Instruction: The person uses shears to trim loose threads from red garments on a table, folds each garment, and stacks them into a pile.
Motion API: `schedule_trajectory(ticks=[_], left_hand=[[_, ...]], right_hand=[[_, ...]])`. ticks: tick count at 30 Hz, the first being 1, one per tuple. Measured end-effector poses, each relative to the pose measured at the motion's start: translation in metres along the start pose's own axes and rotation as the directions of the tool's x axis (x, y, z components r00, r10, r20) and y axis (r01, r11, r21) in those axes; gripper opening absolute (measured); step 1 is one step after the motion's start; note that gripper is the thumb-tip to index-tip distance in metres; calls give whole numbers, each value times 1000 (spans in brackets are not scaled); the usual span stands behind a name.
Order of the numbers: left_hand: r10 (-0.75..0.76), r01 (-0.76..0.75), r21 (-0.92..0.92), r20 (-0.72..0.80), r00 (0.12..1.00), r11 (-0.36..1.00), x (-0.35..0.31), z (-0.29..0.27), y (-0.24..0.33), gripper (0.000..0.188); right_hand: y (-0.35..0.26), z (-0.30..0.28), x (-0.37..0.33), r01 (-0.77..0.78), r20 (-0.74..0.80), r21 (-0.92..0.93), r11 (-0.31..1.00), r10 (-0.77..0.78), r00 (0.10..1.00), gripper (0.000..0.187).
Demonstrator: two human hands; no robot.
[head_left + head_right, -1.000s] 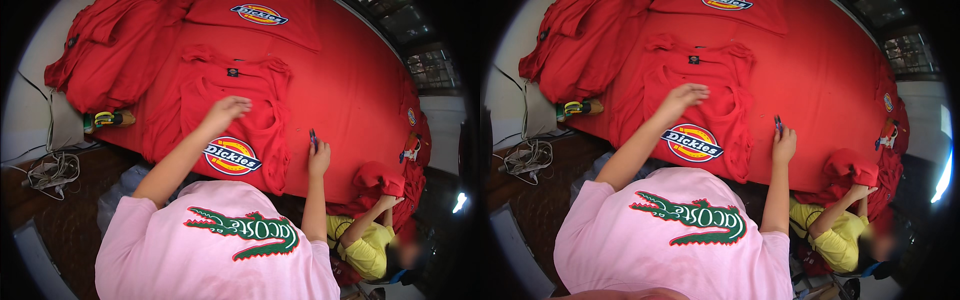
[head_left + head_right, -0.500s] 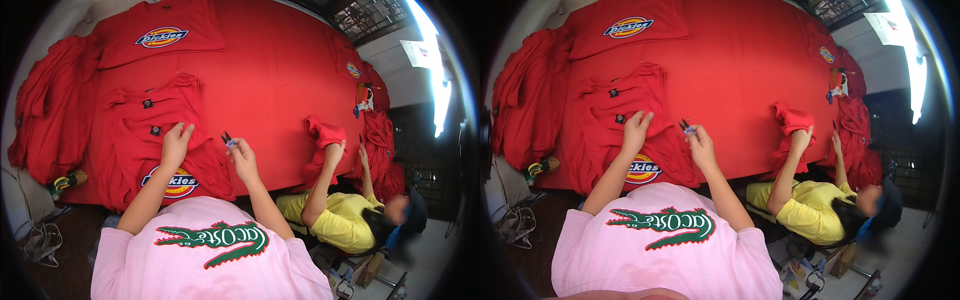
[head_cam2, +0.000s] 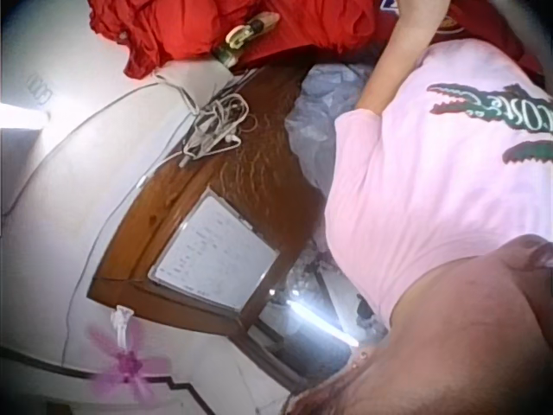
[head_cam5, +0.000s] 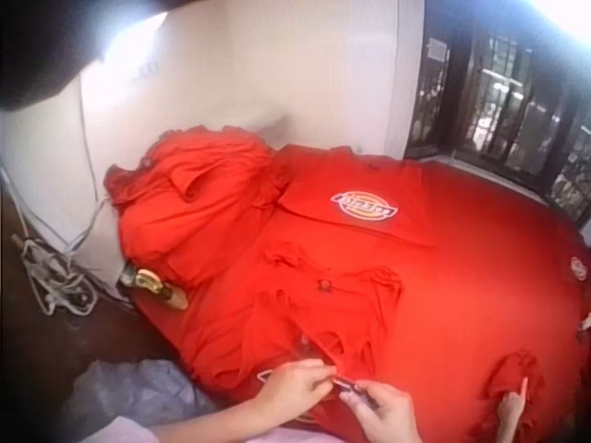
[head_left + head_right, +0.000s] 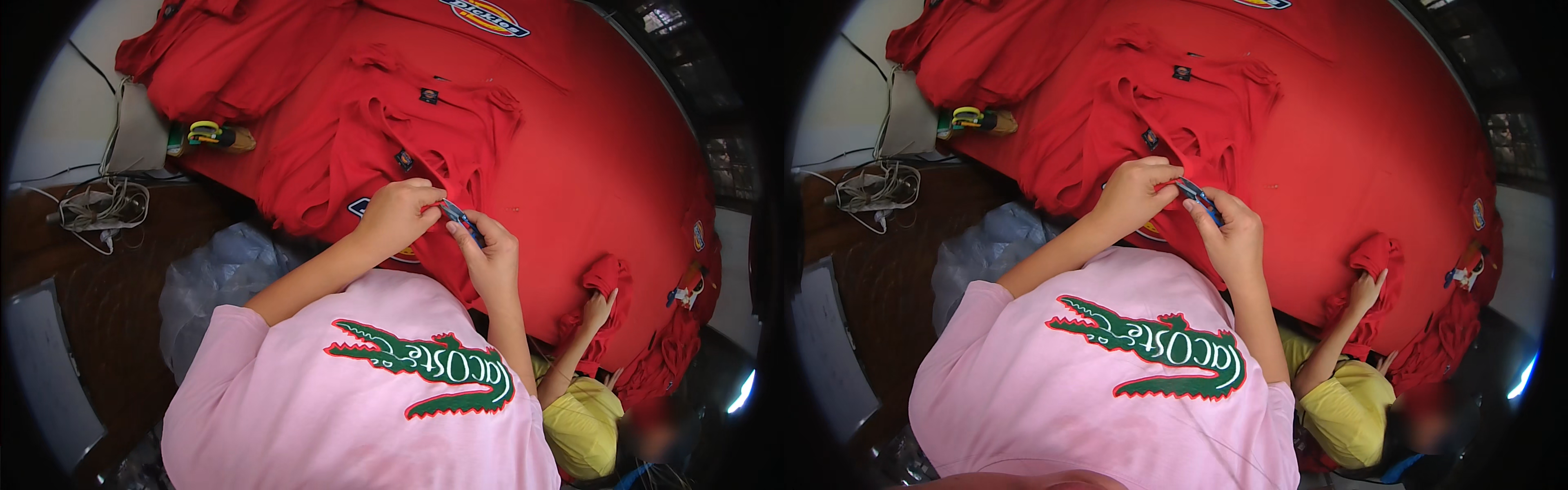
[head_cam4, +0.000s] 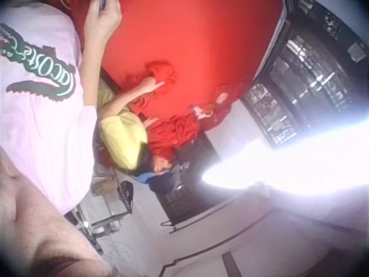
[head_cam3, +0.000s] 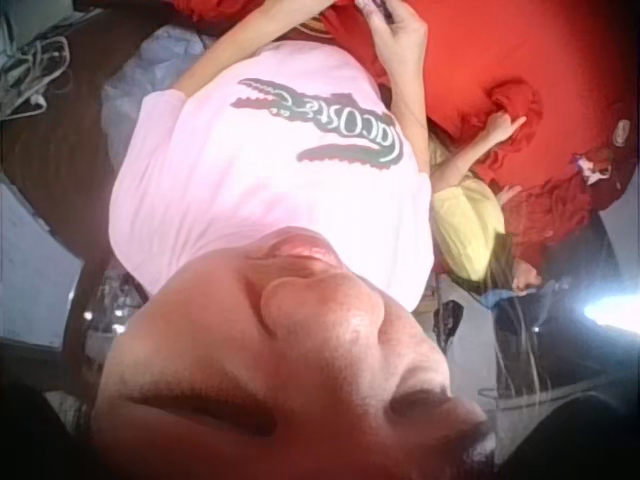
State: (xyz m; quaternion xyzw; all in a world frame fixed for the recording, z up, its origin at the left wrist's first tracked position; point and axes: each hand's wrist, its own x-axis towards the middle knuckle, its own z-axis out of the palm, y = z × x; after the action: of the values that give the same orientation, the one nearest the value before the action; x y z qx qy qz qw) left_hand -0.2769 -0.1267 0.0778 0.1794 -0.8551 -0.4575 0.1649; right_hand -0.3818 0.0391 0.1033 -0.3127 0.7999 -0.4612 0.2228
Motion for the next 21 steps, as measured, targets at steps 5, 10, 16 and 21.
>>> schedule_trajectory(ticks=[5,10,16,21], left_hand=[[-73,76,-108,33,997,991,-2,-5,1,28],[-144,154,-311,54,988,938,-4,-3,-8,30],[-173,218,-397,146,974,892,-2,-6,-8,30],[-121,146,-306,100,988,941,-1,-5,-8,28]], right_hand=[[-4,7,-3,78,-32,-28,997,-78,996,26],[-3,15,-6,96,-85,40,995,-93,992,23],[-8,17,-8,105,-117,-4,994,-105,988,21],[-11,13,-8,142,-141,-109,984,-157,978,20]])
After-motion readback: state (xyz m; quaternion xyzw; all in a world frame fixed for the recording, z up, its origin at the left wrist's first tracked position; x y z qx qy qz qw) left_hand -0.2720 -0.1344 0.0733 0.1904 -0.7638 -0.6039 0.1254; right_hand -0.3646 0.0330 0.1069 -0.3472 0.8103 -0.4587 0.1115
